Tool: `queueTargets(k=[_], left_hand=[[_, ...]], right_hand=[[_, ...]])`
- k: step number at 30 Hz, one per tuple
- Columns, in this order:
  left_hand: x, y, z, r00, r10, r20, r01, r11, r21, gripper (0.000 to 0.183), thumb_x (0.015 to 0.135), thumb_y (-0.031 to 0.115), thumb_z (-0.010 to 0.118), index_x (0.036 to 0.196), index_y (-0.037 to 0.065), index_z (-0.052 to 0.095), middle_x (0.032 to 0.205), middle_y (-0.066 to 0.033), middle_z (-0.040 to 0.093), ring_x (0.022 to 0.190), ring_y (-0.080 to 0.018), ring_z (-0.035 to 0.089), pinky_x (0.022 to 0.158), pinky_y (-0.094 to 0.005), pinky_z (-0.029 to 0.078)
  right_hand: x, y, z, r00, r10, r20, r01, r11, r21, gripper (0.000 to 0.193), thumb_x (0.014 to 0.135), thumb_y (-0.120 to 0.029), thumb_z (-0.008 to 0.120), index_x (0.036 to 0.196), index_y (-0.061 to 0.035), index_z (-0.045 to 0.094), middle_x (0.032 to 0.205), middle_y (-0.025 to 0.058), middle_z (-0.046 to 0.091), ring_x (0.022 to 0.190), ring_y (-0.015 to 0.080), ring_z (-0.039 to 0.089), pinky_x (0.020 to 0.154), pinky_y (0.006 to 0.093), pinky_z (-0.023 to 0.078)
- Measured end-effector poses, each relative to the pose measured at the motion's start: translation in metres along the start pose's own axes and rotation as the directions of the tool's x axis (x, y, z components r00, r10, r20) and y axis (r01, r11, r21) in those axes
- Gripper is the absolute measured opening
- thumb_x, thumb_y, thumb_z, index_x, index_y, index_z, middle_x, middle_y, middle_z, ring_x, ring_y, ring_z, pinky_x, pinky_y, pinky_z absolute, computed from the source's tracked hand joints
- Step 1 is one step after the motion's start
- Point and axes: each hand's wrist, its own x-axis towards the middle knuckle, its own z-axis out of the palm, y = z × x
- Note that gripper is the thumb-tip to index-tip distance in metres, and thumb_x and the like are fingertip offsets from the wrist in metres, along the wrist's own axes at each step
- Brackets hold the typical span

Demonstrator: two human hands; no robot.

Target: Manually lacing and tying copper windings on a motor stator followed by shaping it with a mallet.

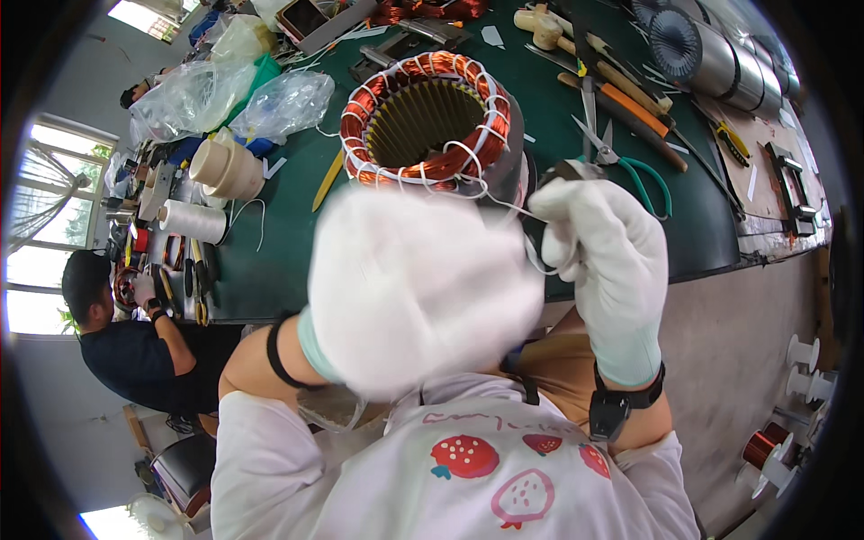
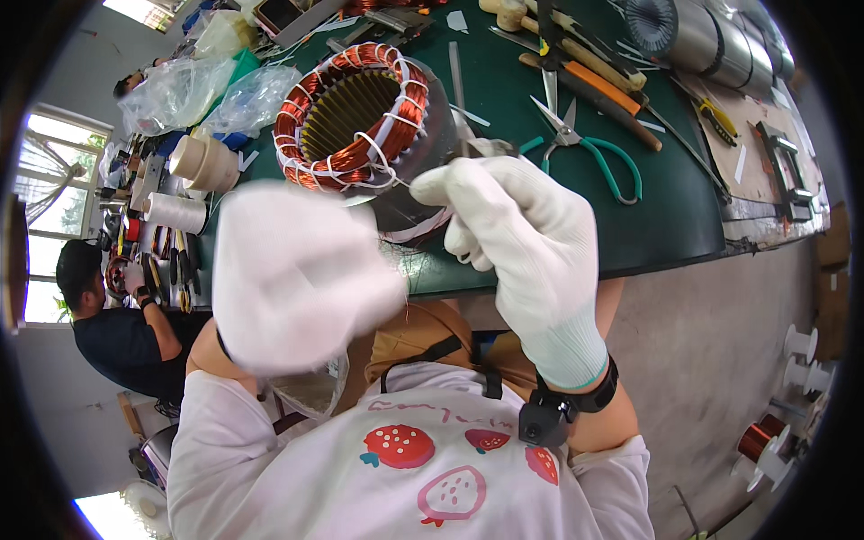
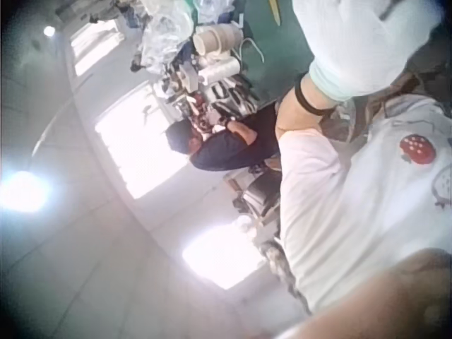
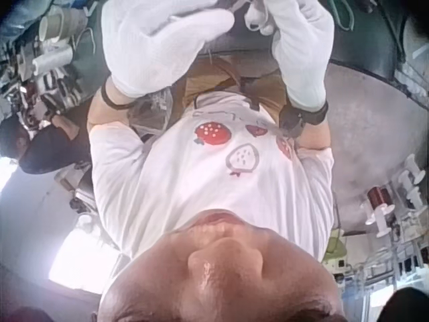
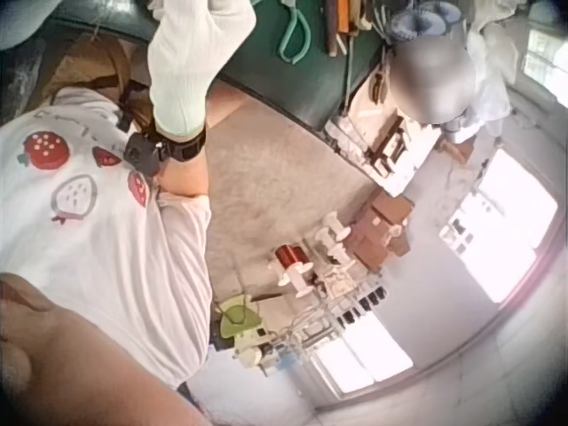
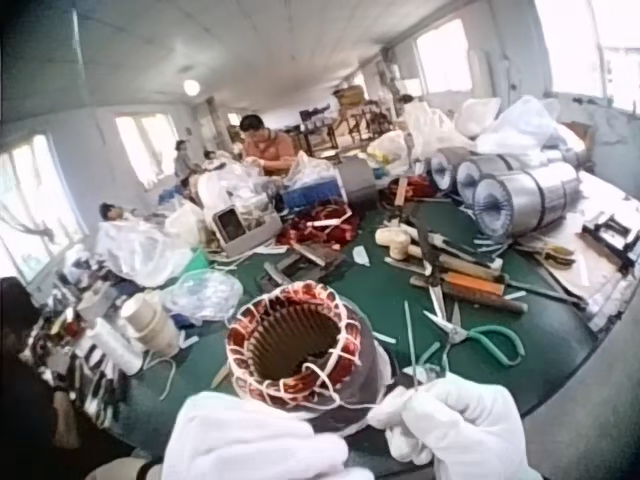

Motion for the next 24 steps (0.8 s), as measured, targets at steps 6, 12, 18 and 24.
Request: queueTargets(k=[6, 12, 18, 24], left_hand=[[0.010, -0.039, 0.030, 0.963, -0.199, -0.182, 0.213, 0.975, 0.064, 0.027, 0.075, -0.001, 0.069, 0.100, 0.009, 0.071, 0.105, -0.0087, 0.068, 0.095, -0.0299, 0.065, 0.083, -0.0408, 0.049], [-0.009, -0.015, 0.039, 0.999, 0.043, -0.009, -0.044, 0.995, -0.086, 0.035, 0.062, 0.013, 0.069, 0.096, 0.007, 0.071, 0.097, -0.0074, 0.066, 0.086, -0.0250, 0.064, 0.071, -0.0357, 0.052], [-0.037, -0.016, 0.061, 0.961, 0.148, -0.232, -0.142, 0.989, 0.041, 0.042, 0.052, 0.019, 0.067, 0.092, 0.008, 0.074, 0.103, -0.0071, 0.064, 0.100, -0.0240, 0.059, 0.075, -0.0370, 0.054], [-0.011, -0.052, 0.059, 0.903, -0.256, -0.346, 0.280, 0.960, 0.021, 0.028, 0.076, 0.016, 0.074, 0.101, 0.009, 0.064, 0.075, -0.0086, 0.057, 0.070, -0.0316, 0.055, 0.072, -0.0446, 0.042]], right_hand=[[-0.001, 0.013, -0.008, 1.000, -0.002, -0.005, 0.002, 0.996, 0.092, 0.032, 0.104, -0.022, 0.052, 0.103, 0.0026, 0.072, 0.074, -0.0002, 0.064, 0.061, 0.0027, 0.051, 0.057, 0.0184, 0.039], [0.013, 0.000, 0.005, 1.000, -0.006, 0.004, 0.006, 0.993, -0.118, 0.026, 0.101, -0.017, 0.055, 0.104, 0.0018, 0.073, 0.077, -0.0009, 0.065, 0.067, 0.0050, 0.056, 0.061, 0.0201, 0.044], [0.009, -0.001, 0.003, 0.858, 0.305, 0.413, -0.473, 0.783, 0.405, 0.026, 0.098, -0.024, 0.065, 0.099, 0.0023, 0.069, 0.091, 0.0049, 0.064, 0.073, 0.0060, 0.055, 0.065, 0.0194, 0.045], [0.020, 0.001, 0.034, 0.892, -0.238, 0.385, 0.039, 0.888, 0.458, 0.039, 0.102, -0.041, 0.056, 0.091, -0.0044, 0.062, 0.086, 0.0040, 0.061, 0.070, 0.0089, 0.051, 0.065, 0.0227, 0.041]])
